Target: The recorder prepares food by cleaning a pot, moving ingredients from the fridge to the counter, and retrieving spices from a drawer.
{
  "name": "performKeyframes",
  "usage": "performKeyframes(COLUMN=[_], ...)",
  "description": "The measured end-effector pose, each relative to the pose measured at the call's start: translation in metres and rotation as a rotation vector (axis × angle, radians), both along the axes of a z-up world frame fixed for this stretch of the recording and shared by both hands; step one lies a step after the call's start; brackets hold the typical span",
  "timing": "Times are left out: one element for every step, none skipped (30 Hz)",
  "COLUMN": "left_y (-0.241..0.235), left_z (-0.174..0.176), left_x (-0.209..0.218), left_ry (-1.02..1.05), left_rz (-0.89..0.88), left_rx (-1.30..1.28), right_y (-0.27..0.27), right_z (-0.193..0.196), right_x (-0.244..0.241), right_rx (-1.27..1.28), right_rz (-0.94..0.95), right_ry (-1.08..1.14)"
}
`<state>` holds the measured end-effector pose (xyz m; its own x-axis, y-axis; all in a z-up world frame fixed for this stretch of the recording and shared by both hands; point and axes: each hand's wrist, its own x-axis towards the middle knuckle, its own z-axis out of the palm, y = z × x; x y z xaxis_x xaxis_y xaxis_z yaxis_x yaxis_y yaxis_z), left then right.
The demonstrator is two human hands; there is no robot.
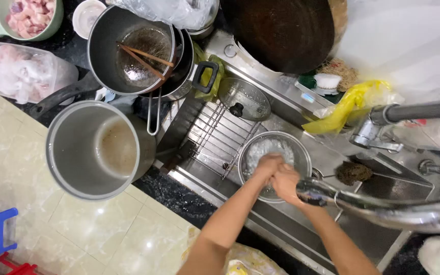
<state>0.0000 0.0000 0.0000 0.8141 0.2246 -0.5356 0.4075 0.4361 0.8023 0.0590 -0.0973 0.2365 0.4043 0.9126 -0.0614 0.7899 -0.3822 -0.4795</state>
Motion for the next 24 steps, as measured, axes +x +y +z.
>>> performKeyframes(left_y=[-0.002, 0.006, 0.021, 0.03, 0.037, 0.043, 0.04, 0.036, 0.034, 0.032, 0.035, 0.039, 0.056, 0.072, 0.091, 0.114, 0.137, 0.16, 0.175, 0.19, 0.205, 0.22, 0.236, 0.25], left_z=[0.058, 0.116, 0.178, 0.221, 0.265, 0.309, 0.315, 0.321, 0.325, 0.328, 0.332, 0.335, 0.344, 0.353, 0.362, 0.35, 0.339, 0.327, 0.342, 0.358, 0.372, 0.365, 0.357, 0.35], left_x=[-0.005, 0.003, 0.017, 0.022, 0.022, 0.02, 0.006, -0.008, -0.025, -0.041, -0.049, -0.056, -0.085, -0.114, -0.129, -0.159, -0.189, -0.218, -0.235, -0.252, -0.268, -0.279, -0.29, -0.301], left_ry=[-0.01, 0.033, 0.079, 0.07, -0.019, -0.106, -0.12, -0.089, -0.049, -0.055, 0.012, 0.091, 0.106, 0.125, 0.112, 0.1, 0.0, -0.105, -0.109, -0.07, -0.031, -0.036, -0.054, -0.073], left_rz=[-0.001, -0.092, -0.183, -0.184, -0.24, -0.298, -0.296, -0.391, -0.473, -0.462, -0.569, -0.657, -0.651, -0.38, -0.112, -0.108, 0.171, 0.445, 0.453, 0.643, 0.833, 0.842, 0.893, 0.945], left_rx=[0.008, -0.118, -0.241, -0.232, -0.308, -0.384, -0.374, -0.102, 0.174, 0.188, 0.609, 1.033, 1.029, 0.597, 0.178, 0.187, -0.051, -0.293, -0.288, -0.266, -0.245, -0.243, -0.243, -0.244], right_y=[-0.002, -0.005, -0.009, -0.026, -0.045, -0.063, -0.078, -0.093, -0.104, -0.101, -0.092, -0.083, -0.085, -0.086, -0.085, -0.086, -0.086, -0.085, -0.086, -0.087, -0.088, -0.086, -0.086, -0.085], right_z=[0.041, 0.082, 0.125, 0.098, 0.07, 0.043, -0.011, -0.061, -0.113, -0.086, -0.06, -0.034, -0.012, 0.009, 0.031, 0.033, 0.036, 0.038, 0.033, 0.028, 0.023, 0.012, 0.0, -0.012], right_x=[0.005, 0.009, 0.013, 0.015, 0.014, 0.012, 0.012, 0.008, 0.001, -0.013, -0.018, -0.023, -0.036, -0.048, -0.047, -0.045, -0.042, -0.039, -0.043, -0.048, -0.051, -0.054, -0.059, -0.063], right_rx=[0.008, 0.056, 0.105, 0.113, 0.062, 0.008, 0.017, 0.038, 0.061, 0.072, 0.086, 0.101, 0.097, 0.033, -0.019, -0.008, -0.015, -0.022, -0.019, 0.043, 0.103, 0.104, 0.085, 0.064], right_rz=[-0.001, -0.035, -0.068, -0.066, -0.324, -0.581, -0.572, -0.628, -0.678, -0.663, -0.535, -0.408, -0.397, -0.542, -0.687, -0.681, -0.732, -0.783, -0.772, -0.709, -0.643, -0.633, -0.632, -0.627], right_ry=[-0.01, 0.124, 0.26, 0.249, 0.511, 0.773, 0.761, 0.69, 0.624, 0.618, 0.446, 0.273, 0.283, 0.528, 0.756, 0.747, 0.721, 0.694, 0.694, 0.597, 0.499, 0.498, 0.668, 0.837])
